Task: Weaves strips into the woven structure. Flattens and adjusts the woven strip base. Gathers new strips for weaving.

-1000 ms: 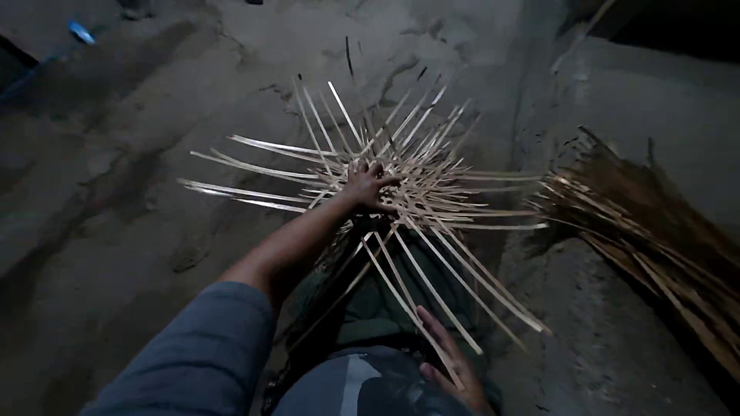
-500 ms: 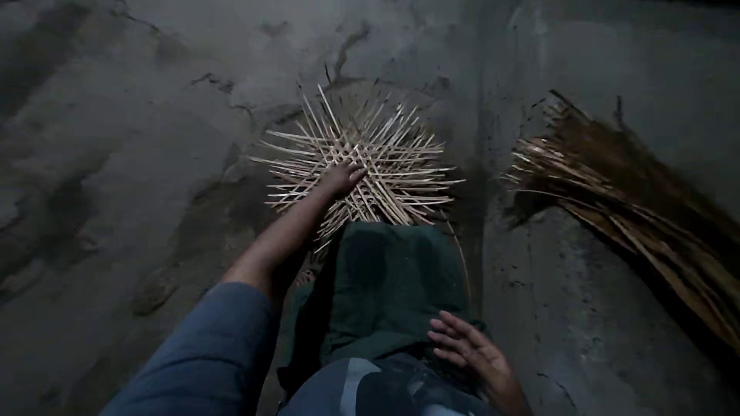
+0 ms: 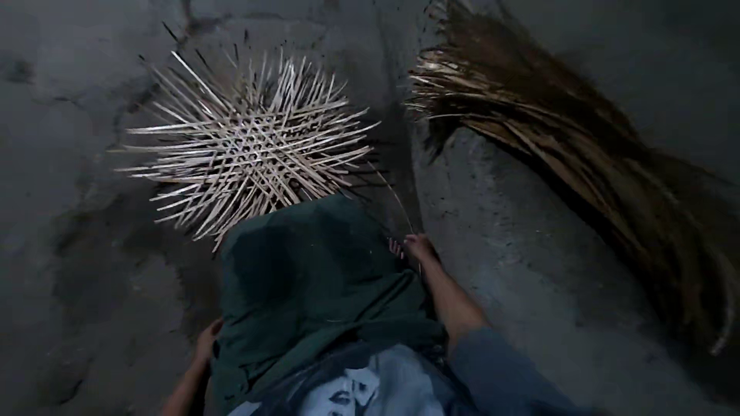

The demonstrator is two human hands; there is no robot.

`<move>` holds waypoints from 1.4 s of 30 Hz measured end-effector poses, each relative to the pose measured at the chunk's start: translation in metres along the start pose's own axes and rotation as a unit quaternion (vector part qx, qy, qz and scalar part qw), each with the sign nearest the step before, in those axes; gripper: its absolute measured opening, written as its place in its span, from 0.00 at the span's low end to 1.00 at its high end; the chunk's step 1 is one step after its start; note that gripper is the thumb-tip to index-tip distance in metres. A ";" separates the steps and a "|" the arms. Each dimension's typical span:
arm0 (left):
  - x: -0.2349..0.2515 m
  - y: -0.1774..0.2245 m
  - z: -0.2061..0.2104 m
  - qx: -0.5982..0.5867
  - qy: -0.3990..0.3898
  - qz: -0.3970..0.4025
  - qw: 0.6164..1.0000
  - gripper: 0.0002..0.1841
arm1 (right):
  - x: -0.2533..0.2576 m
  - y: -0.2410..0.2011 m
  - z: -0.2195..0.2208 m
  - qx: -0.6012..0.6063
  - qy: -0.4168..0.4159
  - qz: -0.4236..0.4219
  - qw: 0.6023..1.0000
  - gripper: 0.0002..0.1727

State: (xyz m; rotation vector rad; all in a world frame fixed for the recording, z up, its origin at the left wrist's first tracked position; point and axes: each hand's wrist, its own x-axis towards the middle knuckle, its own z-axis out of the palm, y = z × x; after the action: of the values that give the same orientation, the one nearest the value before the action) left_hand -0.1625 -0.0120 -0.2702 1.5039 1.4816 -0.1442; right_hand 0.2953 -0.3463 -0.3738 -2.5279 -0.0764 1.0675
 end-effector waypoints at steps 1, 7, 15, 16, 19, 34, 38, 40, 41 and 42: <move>-0.011 0.005 0.000 -0.020 0.013 0.000 1.000 0.21 | 0.004 0.002 0.007 -0.026 0.000 0.021 0.999 0.25; -0.020 0.027 -0.002 -0.001 0.080 0.096 0.992 0.21 | -0.001 -0.013 -0.005 -0.061 -0.019 0.069 0.996 0.25; -0.025 0.185 -0.007 -0.171 0.037 0.513 0.841 0.17 | -0.111 -0.068 -0.068 0.083 0.358 -0.272 0.889 0.13; -0.036 0.208 -0.002 -0.156 0.008 0.528 0.835 0.17 | -0.126 -0.073 -0.077 0.083 0.396 -0.299 0.864 0.12; -0.068 0.260 0.034 -0.074 -0.100 0.557 0.821 0.18 | -0.154 -0.082 -0.102 0.094 0.383 -0.289 0.872 0.13; -0.035 0.249 0.107 0.170 -0.047 0.655 0.735 0.19 | -0.047 0.006 0.022 -0.038 -0.014 0.075 0.996 0.32; -0.032 0.252 0.109 0.168 -0.045 0.651 0.739 0.19 | -0.037 0.010 0.022 -0.054 -0.036 0.065 0.996 0.26; -0.030 0.255 0.113 0.168 -0.043 0.650 0.739 0.19 | -0.034 0.012 0.024 -0.067 -0.001 0.060 0.996 0.24; -0.030 0.256 0.114 0.167 -0.042 0.650 0.740 0.18 | -0.036 0.010 0.023 -0.056 0.033 0.040 0.997 0.22; -0.029 0.256 0.115 0.163 -0.039 0.651 0.740 0.18 | -0.041 0.006 0.021 -0.030 0.069 0.001 0.997 0.19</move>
State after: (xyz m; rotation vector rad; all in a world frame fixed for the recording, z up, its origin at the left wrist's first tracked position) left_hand 0.0997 -0.0525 -0.1728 2.4481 0.0521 0.3978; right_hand 0.2513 -0.3528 -0.3613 -2.6493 -0.0679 0.9003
